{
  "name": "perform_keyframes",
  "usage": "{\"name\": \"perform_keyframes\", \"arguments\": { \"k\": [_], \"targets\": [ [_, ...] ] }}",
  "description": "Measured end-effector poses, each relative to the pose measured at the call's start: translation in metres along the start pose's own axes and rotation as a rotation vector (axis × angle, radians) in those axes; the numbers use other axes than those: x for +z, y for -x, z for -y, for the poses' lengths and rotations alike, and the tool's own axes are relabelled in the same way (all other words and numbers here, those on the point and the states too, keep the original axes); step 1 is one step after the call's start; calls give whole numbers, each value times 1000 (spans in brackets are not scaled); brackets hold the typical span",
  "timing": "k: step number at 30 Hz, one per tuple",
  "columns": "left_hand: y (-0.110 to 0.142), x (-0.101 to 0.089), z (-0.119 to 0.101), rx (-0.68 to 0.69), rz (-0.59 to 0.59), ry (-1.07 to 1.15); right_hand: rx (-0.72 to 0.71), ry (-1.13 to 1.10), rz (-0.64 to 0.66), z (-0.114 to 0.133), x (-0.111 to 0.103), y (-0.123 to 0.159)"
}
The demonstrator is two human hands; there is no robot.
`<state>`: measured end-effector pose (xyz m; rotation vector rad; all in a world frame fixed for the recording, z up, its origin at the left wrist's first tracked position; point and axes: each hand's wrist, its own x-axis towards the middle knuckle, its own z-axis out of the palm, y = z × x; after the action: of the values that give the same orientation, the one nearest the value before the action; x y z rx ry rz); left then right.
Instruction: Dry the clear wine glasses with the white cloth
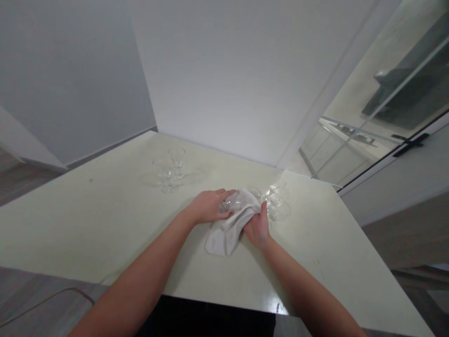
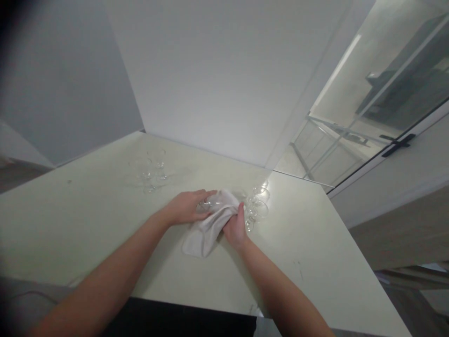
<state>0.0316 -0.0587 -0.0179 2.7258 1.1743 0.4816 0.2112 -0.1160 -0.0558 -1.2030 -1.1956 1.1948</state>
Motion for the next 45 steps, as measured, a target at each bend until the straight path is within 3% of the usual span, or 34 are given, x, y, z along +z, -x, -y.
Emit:
{"name": "perform_keyframes", "arguments": {
  "k": [3, 6, 12, 14, 17, 19, 21, 25, 27, 28, 30, 33, 35, 38, 41, 43, 45],
  "targets": [
    [2, 7, -2, 1, -8, -9, 7, 139, 43, -4, 2, 7],
    [3, 10, -6, 13, -15, 12, -21, 142, 73, -11, 2, 8],
    [-1, 20, -12, 105, 26, -64, -348, 225, -33, -11, -2, 2],
    [-1, 20, -11, 136, -66, -77, -312, 140, -95, -12, -2, -2],
    [4, 13, -8, 210, -250, -38, -102, -161, -217, -17, 1, -6],
    [7, 9, -7, 249, -304, 30, -8, -260, -239, -20, 3, -6],
    [7, 10, -6, 179, -307, 158, -1, -197, -218, -21, 3, -3],
    [-3, 20, 1, -297, -207, 677, -247, 188, -130, -16, -1, 3],
    [-7, 24, 5, -431, -134, 899, -346, 286, -97, -13, -2, 4],
    [-7, 25, 6, -421, -137, 964, -339, 274, -98, -12, -2, 4],
    [-4, 24, 5, -275, -239, 978, -229, 115, -141, -13, 0, 2],
    [6, 20, 0, 26, -412, 755, -9, -219, -169, -19, 3, -1],
    [8, 21, -2, 101, -469, 598, 37, -298, -151, -23, 3, -1],
    [1, 29, 2, -80, -512, 600, -94, -105, -125, -24, -1, 2],
    [-11, 39, 12, -323, -407, 723, -348, 230, -81, -18, -4, 5],
    [-13, 42, 16, -375, -325, 752, -444, 333, -63, -15, -4, 5],
    [-9, 39, 16, -315, -326, 736, -399, 271, -77, -14, -3, 5]
  ]
}}
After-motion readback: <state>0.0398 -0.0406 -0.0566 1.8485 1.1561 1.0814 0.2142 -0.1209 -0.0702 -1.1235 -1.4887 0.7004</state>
